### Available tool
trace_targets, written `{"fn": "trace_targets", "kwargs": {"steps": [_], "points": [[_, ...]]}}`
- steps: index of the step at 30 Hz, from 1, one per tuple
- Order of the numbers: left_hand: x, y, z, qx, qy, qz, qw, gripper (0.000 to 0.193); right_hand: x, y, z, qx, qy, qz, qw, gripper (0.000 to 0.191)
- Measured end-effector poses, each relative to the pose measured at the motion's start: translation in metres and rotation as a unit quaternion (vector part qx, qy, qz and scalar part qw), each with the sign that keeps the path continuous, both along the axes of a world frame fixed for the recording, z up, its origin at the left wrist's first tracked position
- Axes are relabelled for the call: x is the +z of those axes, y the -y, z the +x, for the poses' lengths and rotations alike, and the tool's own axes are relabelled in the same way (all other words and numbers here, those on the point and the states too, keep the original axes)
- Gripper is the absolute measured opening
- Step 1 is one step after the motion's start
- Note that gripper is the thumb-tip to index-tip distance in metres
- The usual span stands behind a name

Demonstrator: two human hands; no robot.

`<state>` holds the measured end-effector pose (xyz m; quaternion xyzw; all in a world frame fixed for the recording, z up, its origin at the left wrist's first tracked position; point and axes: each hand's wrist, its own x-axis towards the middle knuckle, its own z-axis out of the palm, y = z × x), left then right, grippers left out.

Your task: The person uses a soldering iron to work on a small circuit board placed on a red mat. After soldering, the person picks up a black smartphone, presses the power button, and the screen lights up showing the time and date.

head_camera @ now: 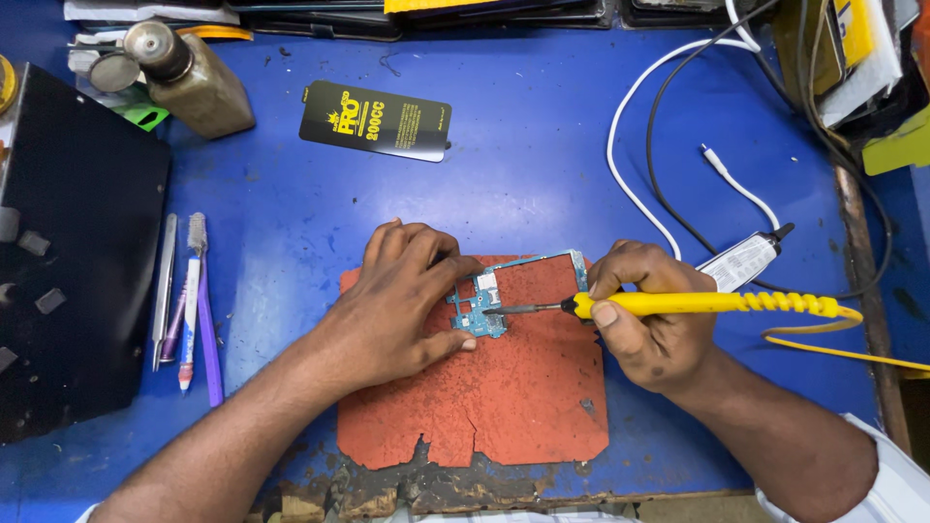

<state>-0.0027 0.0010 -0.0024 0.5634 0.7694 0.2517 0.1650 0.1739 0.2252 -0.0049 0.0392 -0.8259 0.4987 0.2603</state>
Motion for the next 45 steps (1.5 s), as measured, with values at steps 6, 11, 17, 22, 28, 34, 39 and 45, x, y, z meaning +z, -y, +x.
{"fn": "trace_targets", "kwargs": {"steps": [6, 11, 17, 22, 28, 34, 39, 45], "points": [[-0.0013, -0.0006, 0.0001, 0.001, -0.004, -0.006, 1.000, 0.077, 0.0006, -0.0005, 0.0000, -0.003, -0.003, 0.005, 1.000, 0.014], [-0.0022, -0.0002, -0.0004, -0.003, -0.009, 0.003, 1.000, 0.077, -0.0005, -0.0001, 0.0005, -0.008, -0.004, 0.013, 1.000, 0.013], [-0.0017, -0.0005, -0.0001, -0.001, -0.001, -0.001, 1.000, 0.077, -0.0021, -0.0006, 0.0003, -0.005, -0.004, 0.002, 1.000, 0.012], [-0.0004, -0.0003, 0.0003, 0.001, 0.003, -0.006, 1.000, 0.076, -0.0022, -0.0002, 0.0004, -0.003, -0.003, -0.004, 1.000, 0.012], [-0.0010, -0.0005, -0.0003, -0.002, -0.004, -0.003, 1.000, 0.077, -0.0026, -0.0008, 0.0001, -0.003, -0.010, 0.006, 1.000, 0.013], [-0.0016, 0.0000, -0.0004, -0.002, 0.000, 0.000, 1.000, 0.077, -0.0033, -0.0005, 0.0002, -0.001, 0.000, 0.007, 1.000, 0.013], [-0.0030, 0.0002, -0.0009, -0.003, -0.004, 0.005, 1.000, 0.077, -0.0039, -0.0002, -0.0001, -0.002, -0.002, 0.011, 1.000, 0.013], [-0.0041, -0.0002, -0.0008, -0.005, -0.011, 0.004, 1.000, 0.078, -0.0038, -0.0006, -0.0004, 0.004, -0.003, 0.006, 1.000, 0.013]]}}
